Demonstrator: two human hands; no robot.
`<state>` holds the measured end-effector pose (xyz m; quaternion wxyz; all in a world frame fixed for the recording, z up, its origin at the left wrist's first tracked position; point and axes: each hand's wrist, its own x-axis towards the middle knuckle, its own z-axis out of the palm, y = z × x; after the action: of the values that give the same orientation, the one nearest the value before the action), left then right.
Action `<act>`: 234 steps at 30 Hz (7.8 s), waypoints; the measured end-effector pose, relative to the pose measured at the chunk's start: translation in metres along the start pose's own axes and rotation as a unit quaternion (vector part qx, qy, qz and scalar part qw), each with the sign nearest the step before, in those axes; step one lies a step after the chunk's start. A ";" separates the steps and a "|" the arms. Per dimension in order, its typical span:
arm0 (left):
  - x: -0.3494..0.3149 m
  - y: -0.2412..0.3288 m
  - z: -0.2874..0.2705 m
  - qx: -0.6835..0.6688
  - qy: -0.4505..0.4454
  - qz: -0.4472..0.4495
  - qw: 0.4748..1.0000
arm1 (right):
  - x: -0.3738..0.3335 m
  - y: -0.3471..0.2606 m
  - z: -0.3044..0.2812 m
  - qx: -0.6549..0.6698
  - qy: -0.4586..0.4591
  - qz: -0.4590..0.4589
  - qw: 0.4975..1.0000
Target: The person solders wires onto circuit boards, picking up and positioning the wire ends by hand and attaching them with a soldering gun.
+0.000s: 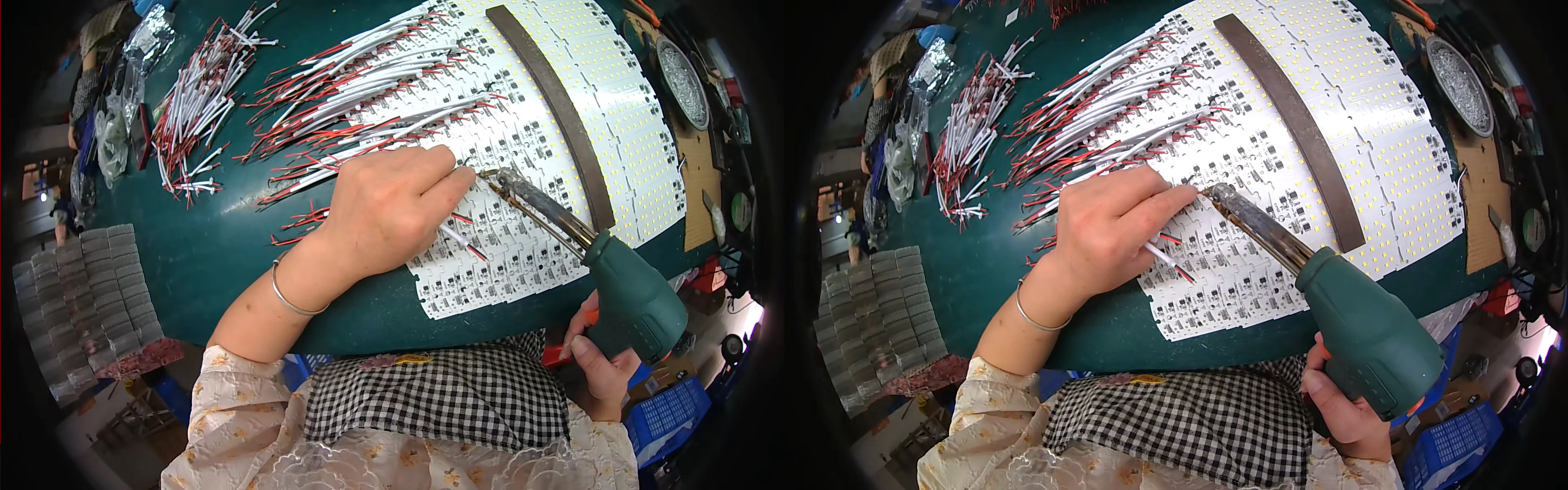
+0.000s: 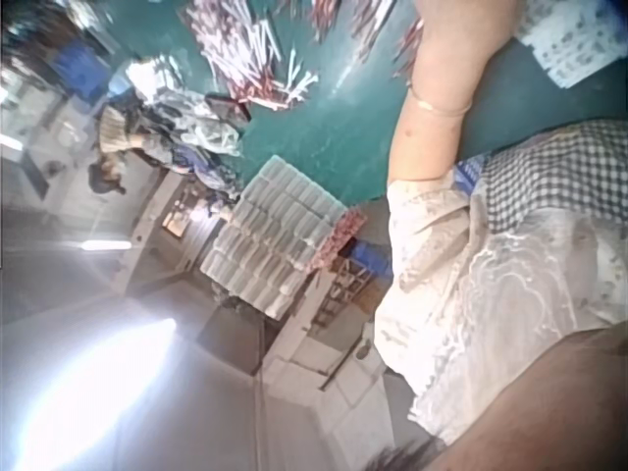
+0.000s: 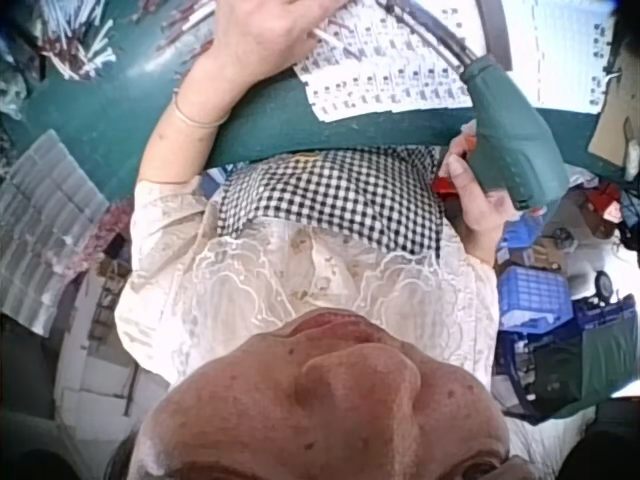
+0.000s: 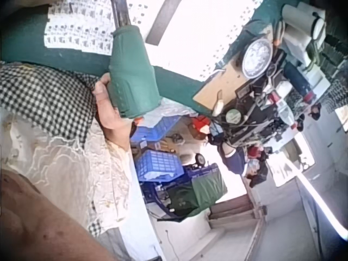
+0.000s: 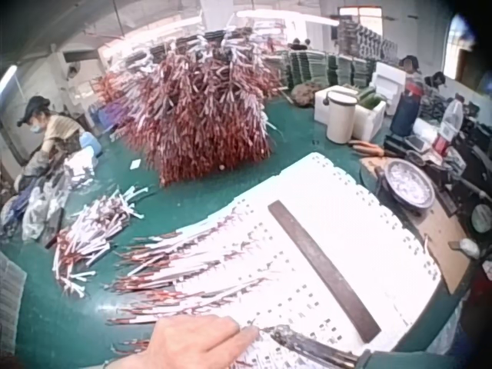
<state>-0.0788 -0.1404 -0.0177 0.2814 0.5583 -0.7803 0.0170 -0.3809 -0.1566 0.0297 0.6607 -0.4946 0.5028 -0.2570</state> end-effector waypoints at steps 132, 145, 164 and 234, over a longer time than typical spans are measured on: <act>0.008 -0.007 0.018 -0.159 0.054 -0.038 0.985 | 0.003 0.007 -0.010 0.052 0.034 -0.100 0.993; 0.006 -0.005 0.019 -0.079 0.075 0.016 0.994 | 0.000 0.019 -0.023 -0.167 -0.056 -0.118 0.977; 0.009 0.004 0.010 -0.053 0.034 -0.002 0.998 | 0.015 0.003 -0.005 0.038 0.084 -0.159 0.983; 0.023 0.002 0.005 -0.007 0.007 -0.025 1.000 | 0.027 0.003 -0.013 0.046 0.003 -0.127 0.991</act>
<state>-0.0877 -0.1614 -0.0104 0.2915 0.5756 -0.7639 0.0081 -0.3831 -0.1836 0.0160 0.6433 -0.5226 0.4255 -0.3633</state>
